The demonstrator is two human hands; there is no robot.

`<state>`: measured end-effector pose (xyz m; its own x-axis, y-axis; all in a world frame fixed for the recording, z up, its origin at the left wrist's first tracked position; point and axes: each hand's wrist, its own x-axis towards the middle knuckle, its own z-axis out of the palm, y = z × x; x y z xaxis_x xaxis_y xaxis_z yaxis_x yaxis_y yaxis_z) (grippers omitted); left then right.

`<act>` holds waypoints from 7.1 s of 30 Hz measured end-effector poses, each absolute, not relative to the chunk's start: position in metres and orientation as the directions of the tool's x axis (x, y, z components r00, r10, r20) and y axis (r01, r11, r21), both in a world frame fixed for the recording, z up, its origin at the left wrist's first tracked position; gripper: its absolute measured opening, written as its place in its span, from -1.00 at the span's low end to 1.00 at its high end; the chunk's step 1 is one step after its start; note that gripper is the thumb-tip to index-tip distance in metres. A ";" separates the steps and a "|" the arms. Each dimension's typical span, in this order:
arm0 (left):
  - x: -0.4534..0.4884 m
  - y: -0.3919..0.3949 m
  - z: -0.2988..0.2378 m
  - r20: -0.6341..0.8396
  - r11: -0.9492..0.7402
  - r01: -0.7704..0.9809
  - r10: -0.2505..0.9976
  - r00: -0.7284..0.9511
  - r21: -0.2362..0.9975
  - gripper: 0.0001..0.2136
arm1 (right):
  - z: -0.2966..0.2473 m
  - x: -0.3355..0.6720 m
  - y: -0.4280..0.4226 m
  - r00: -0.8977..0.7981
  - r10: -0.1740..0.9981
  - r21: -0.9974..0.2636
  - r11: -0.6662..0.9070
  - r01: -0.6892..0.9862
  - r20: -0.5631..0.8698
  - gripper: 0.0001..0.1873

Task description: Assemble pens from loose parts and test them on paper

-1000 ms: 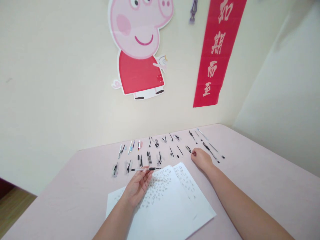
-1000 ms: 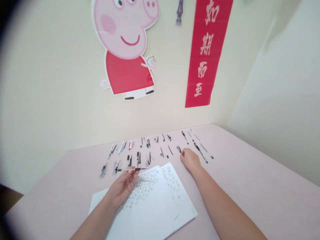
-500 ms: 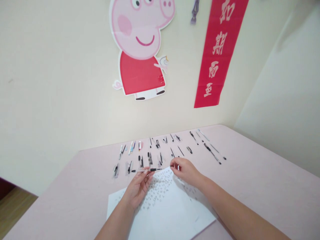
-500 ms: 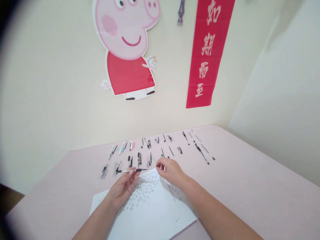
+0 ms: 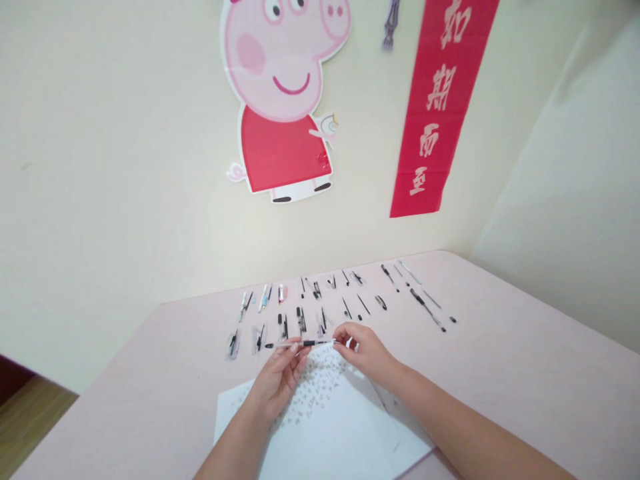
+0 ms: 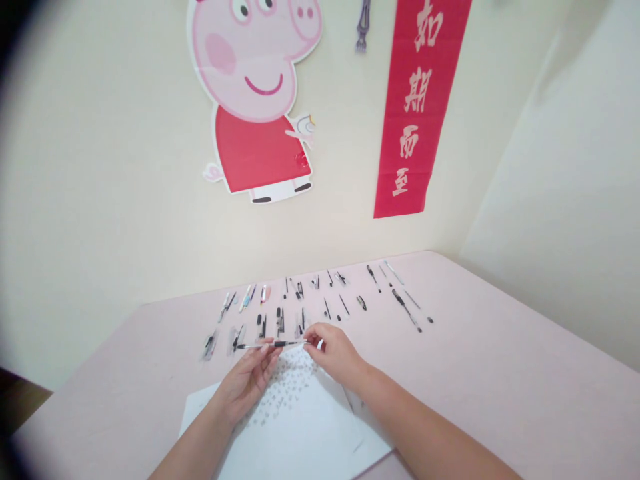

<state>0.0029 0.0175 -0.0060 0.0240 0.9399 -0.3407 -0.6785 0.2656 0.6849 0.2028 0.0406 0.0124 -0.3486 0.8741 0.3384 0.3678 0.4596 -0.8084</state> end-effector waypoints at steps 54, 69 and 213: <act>0.004 0.014 -0.006 -0.310 0.269 -0.670 0.949 0.062 0.692 -0.89 | 0.016 0.175 0.028 -0.252 0.910 -0.801 0.410 0.437 0.329 -0.88; 0.005 0.010 -0.001 -0.295 0.274 -0.663 0.952 0.083 0.697 -0.91 | 0.008 0.175 0.032 -0.258 0.898 -0.783 0.437 0.443 0.355 -0.92; 0.015 0.000 -0.008 0.138 -0.459 0.447 0.800 0.584 0.768 -0.79 | -0.004 0.231 0.020 -0.235 0.967 -0.991 0.115 0.065 0.097 -0.83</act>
<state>0.0147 0.0003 -0.0080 0.5841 0.7998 0.1381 0.4472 -0.4591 0.7676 0.2313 0.0202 -0.0042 -0.2352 0.9671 0.0970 0.0653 0.1153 -0.9912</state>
